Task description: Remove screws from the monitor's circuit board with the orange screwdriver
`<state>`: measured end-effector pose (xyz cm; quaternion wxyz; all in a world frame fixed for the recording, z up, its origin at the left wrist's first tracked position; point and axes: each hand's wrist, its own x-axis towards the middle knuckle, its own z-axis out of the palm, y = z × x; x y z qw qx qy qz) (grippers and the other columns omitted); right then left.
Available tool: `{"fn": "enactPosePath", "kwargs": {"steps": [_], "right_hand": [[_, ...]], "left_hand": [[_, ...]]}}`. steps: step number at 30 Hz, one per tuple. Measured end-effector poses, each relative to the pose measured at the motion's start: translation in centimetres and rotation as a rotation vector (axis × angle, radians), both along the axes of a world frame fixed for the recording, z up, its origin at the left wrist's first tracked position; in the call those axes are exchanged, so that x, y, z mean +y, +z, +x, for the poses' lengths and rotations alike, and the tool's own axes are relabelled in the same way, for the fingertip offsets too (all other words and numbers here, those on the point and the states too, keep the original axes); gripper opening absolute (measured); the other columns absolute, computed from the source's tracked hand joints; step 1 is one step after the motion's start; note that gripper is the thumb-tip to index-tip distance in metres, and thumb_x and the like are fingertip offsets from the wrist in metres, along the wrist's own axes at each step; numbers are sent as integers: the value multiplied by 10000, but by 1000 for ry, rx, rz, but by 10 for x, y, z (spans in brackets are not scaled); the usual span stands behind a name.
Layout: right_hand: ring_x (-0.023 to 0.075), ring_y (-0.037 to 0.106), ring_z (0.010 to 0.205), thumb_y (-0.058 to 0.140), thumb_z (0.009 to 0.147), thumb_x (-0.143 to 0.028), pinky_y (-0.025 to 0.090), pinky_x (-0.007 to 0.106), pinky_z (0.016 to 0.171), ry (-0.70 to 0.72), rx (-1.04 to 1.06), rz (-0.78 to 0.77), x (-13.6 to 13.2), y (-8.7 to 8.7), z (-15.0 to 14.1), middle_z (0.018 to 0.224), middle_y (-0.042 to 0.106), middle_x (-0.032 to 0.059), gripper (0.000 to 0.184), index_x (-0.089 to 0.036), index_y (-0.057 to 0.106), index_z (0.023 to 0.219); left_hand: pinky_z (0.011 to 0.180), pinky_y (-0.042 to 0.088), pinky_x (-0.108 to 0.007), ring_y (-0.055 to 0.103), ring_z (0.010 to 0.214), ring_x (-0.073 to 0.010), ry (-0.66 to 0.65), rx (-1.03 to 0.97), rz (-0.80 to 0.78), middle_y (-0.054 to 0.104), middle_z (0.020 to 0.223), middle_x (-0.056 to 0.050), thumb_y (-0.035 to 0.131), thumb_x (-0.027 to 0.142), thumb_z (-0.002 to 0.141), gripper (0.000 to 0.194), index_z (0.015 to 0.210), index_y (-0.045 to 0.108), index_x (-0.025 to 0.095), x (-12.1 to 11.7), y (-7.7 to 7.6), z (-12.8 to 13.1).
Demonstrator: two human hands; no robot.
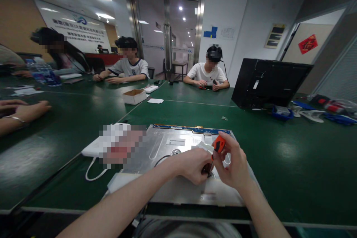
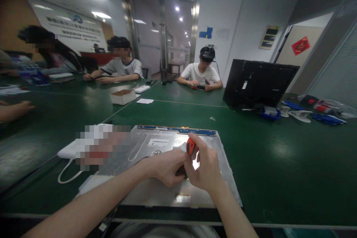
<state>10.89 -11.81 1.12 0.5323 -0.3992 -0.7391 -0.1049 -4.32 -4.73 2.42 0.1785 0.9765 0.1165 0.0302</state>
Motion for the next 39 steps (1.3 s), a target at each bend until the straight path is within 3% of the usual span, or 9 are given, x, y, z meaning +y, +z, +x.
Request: {"fn": "enactPosePath", "kwargs": {"steps": [13,23,29,39], "right_hand": [[91,492,444,564,946,-248,415,210,420,-40,-13,100,3,3,-2,689,524,-69,422,-238,416,1342],[111,570,517,479,934,-198,497,233,468,47,-5,33,0,0,1,815,633,11,501,-199,371,1423],[97,525,464,522,922,-175,447,220,432,-16,-4,101,2,0,0,744,596,-31,483,-207,408,1390],[91,493,428,559,966,-281,408,210,409,-41,-25,131,2,4,-2,662,529,-69,406,-209,436,1346]], "left_hand": [[491,389,-233,505,540,-133,-16,-14,24,599,621,15,611,93,645,132,644,513,182,2,-3,-1],[508,393,-247,536,559,-149,-6,-19,15,597,592,19,625,93,641,157,598,504,184,0,-1,0],[494,381,-243,526,554,-145,-6,-3,38,622,628,10,626,105,656,111,643,541,176,-1,1,-1],[505,382,-236,505,545,-132,-13,-31,36,600,615,21,616,92,643,140,632,510,182,0,-2,-1]]}}
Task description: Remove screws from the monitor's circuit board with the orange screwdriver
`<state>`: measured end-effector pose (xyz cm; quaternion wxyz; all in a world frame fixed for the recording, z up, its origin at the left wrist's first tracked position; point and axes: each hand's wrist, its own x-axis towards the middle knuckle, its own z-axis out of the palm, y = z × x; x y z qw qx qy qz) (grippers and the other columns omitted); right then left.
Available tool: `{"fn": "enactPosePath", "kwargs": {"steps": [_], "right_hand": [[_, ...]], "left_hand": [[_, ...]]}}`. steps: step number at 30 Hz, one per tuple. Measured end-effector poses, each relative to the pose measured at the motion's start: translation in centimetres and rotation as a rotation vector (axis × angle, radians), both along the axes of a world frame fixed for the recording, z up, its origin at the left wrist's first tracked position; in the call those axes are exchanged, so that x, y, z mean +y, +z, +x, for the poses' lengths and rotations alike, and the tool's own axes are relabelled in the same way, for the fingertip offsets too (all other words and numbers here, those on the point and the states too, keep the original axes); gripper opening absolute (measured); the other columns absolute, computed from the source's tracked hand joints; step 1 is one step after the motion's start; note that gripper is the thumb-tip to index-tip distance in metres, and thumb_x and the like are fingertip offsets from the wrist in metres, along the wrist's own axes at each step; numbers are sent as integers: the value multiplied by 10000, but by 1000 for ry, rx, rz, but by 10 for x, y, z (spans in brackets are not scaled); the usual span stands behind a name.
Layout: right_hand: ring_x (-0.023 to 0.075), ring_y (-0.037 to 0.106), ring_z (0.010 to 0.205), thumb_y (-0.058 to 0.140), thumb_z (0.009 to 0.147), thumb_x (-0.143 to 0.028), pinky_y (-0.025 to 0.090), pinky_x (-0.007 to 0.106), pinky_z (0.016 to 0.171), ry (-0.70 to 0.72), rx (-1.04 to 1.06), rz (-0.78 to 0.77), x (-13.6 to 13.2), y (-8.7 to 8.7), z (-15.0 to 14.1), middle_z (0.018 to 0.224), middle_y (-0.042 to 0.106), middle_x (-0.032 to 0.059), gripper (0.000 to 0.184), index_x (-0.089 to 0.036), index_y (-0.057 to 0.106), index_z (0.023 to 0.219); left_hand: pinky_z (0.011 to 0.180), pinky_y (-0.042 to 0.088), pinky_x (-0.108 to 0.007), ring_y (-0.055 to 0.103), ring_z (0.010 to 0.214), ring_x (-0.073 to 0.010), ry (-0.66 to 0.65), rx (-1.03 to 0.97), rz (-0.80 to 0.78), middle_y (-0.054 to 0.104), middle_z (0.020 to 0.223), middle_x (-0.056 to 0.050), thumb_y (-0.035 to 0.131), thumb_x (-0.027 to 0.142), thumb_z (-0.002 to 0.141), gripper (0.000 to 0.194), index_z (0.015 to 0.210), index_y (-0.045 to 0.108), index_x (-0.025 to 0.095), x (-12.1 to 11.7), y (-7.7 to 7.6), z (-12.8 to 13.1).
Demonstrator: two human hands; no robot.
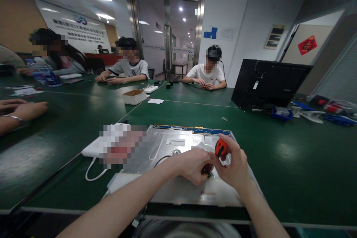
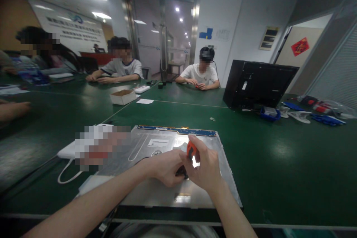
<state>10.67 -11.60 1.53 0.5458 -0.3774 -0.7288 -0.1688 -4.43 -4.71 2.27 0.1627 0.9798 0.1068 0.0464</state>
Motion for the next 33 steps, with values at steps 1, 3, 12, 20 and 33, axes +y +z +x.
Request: {"fn": "enactPosePath", "kwargs": {"steps": [1,3,12,20,33], "right_hand": [[95,498,436,549,966,-276,412,214,414,6,-1,-7,0,0,0,670,537,-62,405,-205,435,1348],[102,513,454,517,964,-247,427,223,426,24,-4,-24,-1,1,1,696,563,-44,415,-195,426,1365],[102,512,474,488,938,-181,432,224,435,44,9,-21,-3,1,2,736,581,-28,435,-194,430,1368],[92,493,438,543,973,-278,417,216,425,-7,-3,32,-1,1,-1,682,556,-61,358,-199,440,1307],[120,550,507,459,936,-166,448,226,443,71,7,-46,-5,4,3,760,631,-2,457,-196,417,1390]], "left_hand": [[507,383,-237,508,546,-133,-2,-6,-3,600,612,22,616,90,641,145,628,506,184,0,0,0],[508,384,-240,518,549,-138,3,1,-3,603,605,21,618,94,643,144,622,509,185,0,0,0],[501,387,-237,514,546,-142,25,37,-12,601,599,11,618,104,642,151,589,501,184,-2,3,1],[512,384,-236,515,563,-139,5,25,12,619,655,9,610,108,654,100,690,549,179,1,-2,-1],[518,412,-239,518,551,-144,35,48,-9,623,631,10,612,119,659,87,679,551,179,-1,3,1]]}}
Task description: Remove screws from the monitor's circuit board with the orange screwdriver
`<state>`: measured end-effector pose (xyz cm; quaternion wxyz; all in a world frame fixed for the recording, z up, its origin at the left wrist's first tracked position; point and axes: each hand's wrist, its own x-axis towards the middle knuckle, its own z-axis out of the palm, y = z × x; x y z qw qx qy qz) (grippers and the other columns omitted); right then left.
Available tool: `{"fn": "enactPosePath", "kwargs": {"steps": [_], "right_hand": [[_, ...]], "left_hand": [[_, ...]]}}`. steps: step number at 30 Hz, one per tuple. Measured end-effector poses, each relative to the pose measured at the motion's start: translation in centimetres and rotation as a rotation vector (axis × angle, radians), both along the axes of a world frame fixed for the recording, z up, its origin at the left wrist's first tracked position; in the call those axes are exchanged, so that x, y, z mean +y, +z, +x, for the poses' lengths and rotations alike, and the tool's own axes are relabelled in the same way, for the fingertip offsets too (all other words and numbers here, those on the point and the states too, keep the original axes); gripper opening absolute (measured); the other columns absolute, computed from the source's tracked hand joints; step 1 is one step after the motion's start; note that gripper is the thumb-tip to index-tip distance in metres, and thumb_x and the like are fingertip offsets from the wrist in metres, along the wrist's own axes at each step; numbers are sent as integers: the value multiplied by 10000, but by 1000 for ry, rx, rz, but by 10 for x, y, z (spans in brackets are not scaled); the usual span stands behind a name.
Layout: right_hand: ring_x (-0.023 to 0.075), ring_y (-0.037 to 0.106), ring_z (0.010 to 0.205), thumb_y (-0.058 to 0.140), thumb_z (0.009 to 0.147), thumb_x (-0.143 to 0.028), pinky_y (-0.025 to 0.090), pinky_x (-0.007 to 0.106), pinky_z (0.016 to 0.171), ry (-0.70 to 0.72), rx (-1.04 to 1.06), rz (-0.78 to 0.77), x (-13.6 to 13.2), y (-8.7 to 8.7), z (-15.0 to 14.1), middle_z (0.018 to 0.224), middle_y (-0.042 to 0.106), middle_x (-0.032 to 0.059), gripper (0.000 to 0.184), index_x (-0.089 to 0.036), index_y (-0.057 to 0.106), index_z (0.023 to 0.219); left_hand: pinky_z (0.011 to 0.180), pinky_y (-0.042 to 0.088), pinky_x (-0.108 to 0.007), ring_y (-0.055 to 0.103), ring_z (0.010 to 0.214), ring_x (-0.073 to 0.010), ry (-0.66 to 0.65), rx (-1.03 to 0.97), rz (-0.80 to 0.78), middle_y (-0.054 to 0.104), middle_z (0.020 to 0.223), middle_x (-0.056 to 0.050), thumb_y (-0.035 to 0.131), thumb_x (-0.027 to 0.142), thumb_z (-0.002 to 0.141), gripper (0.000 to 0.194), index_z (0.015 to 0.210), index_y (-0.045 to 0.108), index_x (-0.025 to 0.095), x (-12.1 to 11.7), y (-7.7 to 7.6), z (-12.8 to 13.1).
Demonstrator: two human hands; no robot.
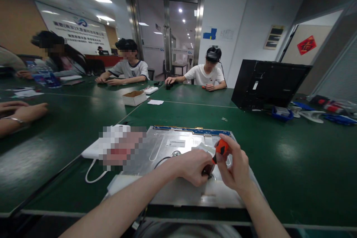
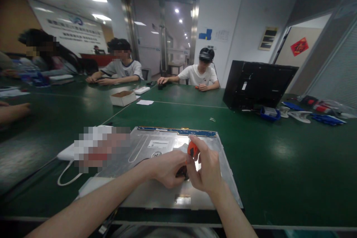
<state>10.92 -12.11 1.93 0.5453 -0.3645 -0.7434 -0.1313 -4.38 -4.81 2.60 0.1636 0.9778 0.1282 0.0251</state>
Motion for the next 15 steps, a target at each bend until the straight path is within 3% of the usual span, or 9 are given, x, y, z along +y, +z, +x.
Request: {"fn": "enactPosePath", "kwargs": {"steps": [15], "right_hand": [[93,490,431,545,946,-275,423,217,427,-131,3,80,5,-4,-2,661,554,-68,320,-228,454,1248]], "left_hand": [[516,398,-230,481,536,-121,-34,14,8,583,626,17,615,100,671,122,659,519,175,1,-1,0]]}}
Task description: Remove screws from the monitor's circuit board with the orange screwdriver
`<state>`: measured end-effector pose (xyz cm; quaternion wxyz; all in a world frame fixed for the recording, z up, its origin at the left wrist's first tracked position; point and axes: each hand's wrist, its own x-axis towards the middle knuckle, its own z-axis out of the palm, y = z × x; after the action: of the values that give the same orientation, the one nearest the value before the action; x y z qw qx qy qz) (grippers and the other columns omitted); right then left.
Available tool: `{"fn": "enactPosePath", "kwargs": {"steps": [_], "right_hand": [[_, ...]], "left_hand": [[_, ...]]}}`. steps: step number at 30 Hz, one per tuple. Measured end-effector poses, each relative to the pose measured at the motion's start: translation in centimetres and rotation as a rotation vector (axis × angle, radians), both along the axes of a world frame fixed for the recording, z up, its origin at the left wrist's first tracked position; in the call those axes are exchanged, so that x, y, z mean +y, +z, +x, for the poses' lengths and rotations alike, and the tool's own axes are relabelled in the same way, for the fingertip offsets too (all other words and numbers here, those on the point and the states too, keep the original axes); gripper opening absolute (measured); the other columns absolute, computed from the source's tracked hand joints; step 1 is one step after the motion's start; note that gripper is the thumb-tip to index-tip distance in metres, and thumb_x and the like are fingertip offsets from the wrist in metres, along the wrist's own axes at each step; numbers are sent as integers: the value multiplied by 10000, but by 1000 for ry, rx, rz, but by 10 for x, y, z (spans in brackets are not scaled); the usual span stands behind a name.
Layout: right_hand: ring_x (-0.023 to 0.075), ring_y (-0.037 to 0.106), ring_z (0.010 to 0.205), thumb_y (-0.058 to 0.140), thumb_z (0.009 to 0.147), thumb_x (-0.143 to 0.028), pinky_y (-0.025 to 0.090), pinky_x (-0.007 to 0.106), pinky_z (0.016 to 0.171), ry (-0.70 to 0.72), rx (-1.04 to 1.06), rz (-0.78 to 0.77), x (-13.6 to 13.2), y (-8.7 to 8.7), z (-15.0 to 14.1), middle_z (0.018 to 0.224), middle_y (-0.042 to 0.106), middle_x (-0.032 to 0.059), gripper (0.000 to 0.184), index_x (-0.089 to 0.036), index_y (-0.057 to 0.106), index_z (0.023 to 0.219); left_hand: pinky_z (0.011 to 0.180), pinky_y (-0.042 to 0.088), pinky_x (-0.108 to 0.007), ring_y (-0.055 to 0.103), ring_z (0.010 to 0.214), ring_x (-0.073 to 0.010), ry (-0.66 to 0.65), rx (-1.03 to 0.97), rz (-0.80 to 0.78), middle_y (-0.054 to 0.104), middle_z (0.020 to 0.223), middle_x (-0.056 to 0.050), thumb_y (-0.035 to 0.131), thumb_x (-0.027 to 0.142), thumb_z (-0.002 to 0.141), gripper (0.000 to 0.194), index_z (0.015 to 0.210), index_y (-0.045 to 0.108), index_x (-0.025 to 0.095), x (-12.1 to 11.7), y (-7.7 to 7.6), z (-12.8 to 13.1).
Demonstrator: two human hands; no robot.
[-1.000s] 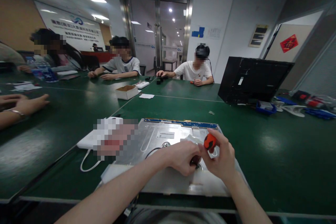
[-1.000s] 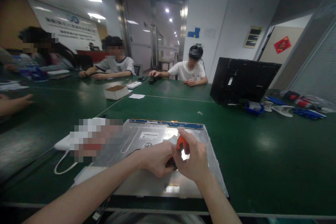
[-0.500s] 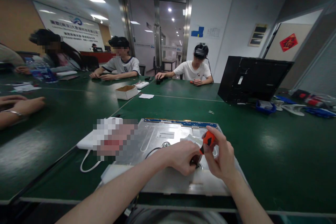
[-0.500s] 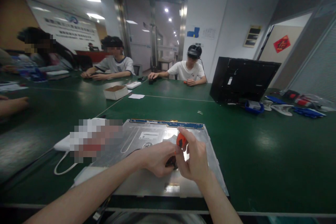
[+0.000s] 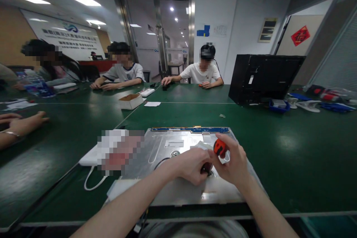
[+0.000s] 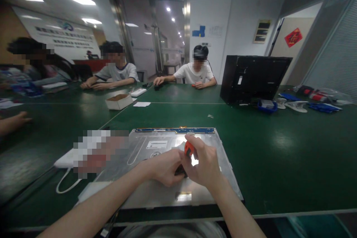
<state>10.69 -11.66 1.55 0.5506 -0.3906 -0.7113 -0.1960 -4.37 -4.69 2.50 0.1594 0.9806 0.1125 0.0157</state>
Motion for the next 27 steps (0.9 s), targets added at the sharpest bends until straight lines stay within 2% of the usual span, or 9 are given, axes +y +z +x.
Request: {"fn": "enactPosePath", "kwargs": {"steps": [4,10,20,27], "right_hand": [[94,490,439,541,950,-284,428,216,434,12,-2,-23,-1,3,0,683,577,-54,331,-221,458,1264],[127,542,513,447,928,-197,462,249,467,102,-10,-64,-4,4,3,765,619,1,423,-184,416,1350],[90,475,446,533,951,-231,394,207,422,51,19,-25,1,-1,1,684,531,-65,367,-224,436,1305],[89,471,436,536,971,-277,418,210,432,41,1,-16,1,3,0,688,582,-58,338,-242,456,1297]], "left_hand": [[517,398,-236,499,551,-128,3,8,-2,606,649,14,614,105,677,116,660,523,175,0,0,0],[540,421,-242,519,561,-138,15,13,-14,620,642,3,607,103,652,90,638,544,166,-1,1,1],[529,425,-239,511,561,-137,-1,-5,-19,639,669,-2,607,115,668,60,697,580,160,1,-2,0],[520,411,-233,514,559,-129,3,26,3,615,654,13,613,107,676,92,683,548,171,0,0,1]]}}
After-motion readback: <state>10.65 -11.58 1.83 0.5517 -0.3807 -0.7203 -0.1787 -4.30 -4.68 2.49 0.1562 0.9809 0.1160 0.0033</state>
